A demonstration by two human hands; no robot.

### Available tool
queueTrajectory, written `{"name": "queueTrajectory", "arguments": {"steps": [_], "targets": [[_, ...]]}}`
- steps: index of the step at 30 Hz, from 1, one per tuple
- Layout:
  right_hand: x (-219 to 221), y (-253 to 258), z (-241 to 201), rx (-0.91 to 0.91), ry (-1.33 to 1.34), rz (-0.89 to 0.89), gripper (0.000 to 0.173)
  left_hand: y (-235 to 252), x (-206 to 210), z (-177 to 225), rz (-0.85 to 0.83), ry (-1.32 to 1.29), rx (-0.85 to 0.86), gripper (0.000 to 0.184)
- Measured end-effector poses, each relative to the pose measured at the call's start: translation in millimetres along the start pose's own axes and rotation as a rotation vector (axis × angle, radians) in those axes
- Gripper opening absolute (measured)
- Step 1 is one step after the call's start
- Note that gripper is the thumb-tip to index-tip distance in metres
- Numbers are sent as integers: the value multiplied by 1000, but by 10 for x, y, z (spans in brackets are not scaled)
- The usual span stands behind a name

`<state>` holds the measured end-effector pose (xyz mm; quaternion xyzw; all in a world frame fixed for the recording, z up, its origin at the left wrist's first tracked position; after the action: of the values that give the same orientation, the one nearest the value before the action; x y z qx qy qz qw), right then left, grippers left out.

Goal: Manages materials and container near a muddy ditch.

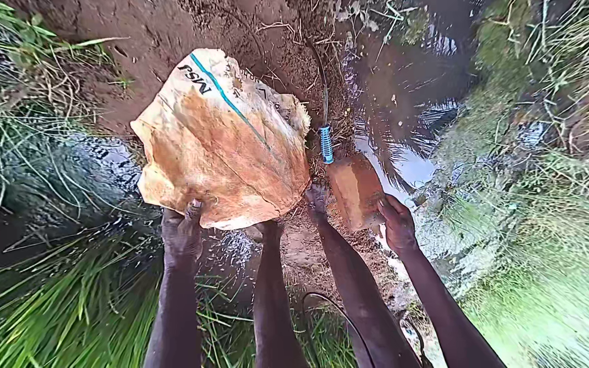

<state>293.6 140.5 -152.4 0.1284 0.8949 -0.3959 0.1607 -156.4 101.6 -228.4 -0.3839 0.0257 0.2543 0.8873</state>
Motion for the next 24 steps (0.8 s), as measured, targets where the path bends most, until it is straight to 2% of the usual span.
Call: {"name": "queueTrajectory", "arguments": {"steps": [2, 10, 12, 15, 19, 24], "targets": [[-54, 27, 12, -9, -73, -6, 22, 4, 4, -107, -16, -15, -33, 73], [-123, 77, 104, -11, -160, 9, 22, 47, 187, -64, -62, 51, -35, 92], [-146, 78, 143, -7, -152, 20, 22, 10, 250, -16, -95, 125, -36, 86], [-200, 71, 195, 7, -148, 38, 24, 2, 340, -2, -124, 210, 38, 66], [-264, 84, 229, 19, -155, 54, 26, -35, 450, 89, -84, 272, 143, 47], [-362, 130, 233, 26, -165, 101, 25, -544, 501, 255, -19, 321, 214, 48]]}}
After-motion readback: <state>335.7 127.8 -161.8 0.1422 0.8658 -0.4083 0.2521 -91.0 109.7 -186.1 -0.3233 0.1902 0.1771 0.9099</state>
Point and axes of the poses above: each hand's wrist, its own y-axis towards the middle knuckle, its own x-axis out of the palm, z = x × y, the point moved 7 cm from there along y, towards the middle knuckle, and after that the axes turned 6 degrees about z, right-handed, at the moved point
